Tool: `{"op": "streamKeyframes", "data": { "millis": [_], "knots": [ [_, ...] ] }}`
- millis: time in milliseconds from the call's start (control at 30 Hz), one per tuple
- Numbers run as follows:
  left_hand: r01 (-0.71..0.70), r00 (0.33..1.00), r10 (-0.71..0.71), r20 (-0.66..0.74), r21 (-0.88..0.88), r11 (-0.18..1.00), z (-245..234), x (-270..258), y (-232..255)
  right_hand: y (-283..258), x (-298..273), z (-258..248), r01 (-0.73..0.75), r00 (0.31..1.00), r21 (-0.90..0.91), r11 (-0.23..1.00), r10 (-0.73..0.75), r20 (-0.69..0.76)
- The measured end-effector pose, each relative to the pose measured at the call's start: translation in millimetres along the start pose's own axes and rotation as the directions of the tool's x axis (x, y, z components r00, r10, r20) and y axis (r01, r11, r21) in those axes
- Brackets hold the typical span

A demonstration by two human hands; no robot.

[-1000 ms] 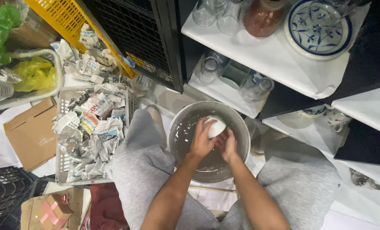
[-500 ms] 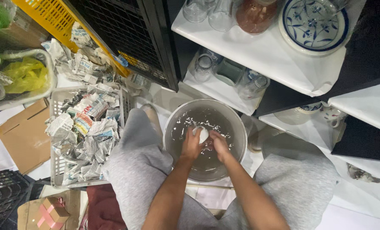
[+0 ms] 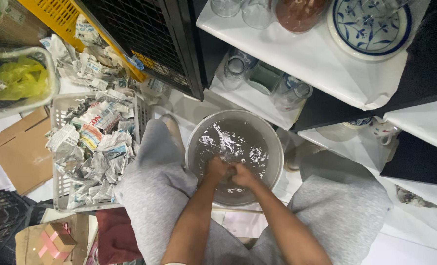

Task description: The person washes various ceramic and glass items by hand in a bucket of water. They scrub and rinse each item individually, then place them on a nearby shelf. The items include cups, bowls, and small jars.

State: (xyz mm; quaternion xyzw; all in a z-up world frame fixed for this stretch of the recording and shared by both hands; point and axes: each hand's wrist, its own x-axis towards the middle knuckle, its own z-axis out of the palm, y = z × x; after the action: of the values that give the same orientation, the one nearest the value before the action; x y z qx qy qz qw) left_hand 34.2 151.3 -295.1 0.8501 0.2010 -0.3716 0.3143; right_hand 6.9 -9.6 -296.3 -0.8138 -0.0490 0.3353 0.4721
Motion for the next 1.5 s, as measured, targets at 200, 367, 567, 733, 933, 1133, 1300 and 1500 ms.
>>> {"op": "streamKeyframes", "data": {
  "millis": [200, 367, 567, 733, 933, 1133, 1300, 1500],
  "knots": [
    [-0.336, 0.938, 0.344, -0.047, 0.127, 0.933, 27.5, 34.1, -23.1, -49.3, -20.7, -16.6, 0.183, 0.981, -0.249, 0.951, -0.162, 0.103],
    [-0.034, 0.990, 0.011, -0.139, -0.171, 0.985, 31.2, 47.3, -33.8, -80.7, -34.4, -24.4, -0.043, 0.984, -0.387, 0.921, 0.106, 0.141],
    [-0.156, 0.985, 0.072, -0.158, -0.621, 0.768, 21.5, 51.7, -19.7, -91.4, -36.5, -26.9, 0.241, 0.945, -0.307, 0.920, -0.295, -0.141],
    [0.113, 0.966, 0.094, 0.239, -0.725, 0.679, -9.8, 12.9, 10.1, -69.1, -19.6, -23.2, -0.107, 0.975, 0.087, 0.990, 0.122, -0.186],
    [0.184, 0.944, 0.070, 0.322, -0.690, 0.700, -38.7, -21.3, 30.1, -47.2, 3.5, -28.7, -0.302, 0.878, 0.397, 0.867, 0.415, -0.237],
    [0.094, 0.979, 0.065, 0.193, -0.713, 0.695, 14.2, 15.7, 2.9, -40.5, 3.2, -28.0, -0.508, 0.768, 0.671, 0.541, 0.638, 0.067],
    [0.071, 0.997, -0.047, 0.054, -0.649, 0.757, 15.6, 33.3, -6.1, -15.7, 8.1, -17.9, -0.438, 0.896, 0.650, 0.621, 0.358, 0.261],
    [0.220, 0.965, -0.042, 0.257, -0.719, 0.660, -3.9, 7.1, 2.4, 1.3, 5.8, -0.1, -0.179, 0.978, 0.328, 0.928, 0.132, 0.160]
  ]
}}
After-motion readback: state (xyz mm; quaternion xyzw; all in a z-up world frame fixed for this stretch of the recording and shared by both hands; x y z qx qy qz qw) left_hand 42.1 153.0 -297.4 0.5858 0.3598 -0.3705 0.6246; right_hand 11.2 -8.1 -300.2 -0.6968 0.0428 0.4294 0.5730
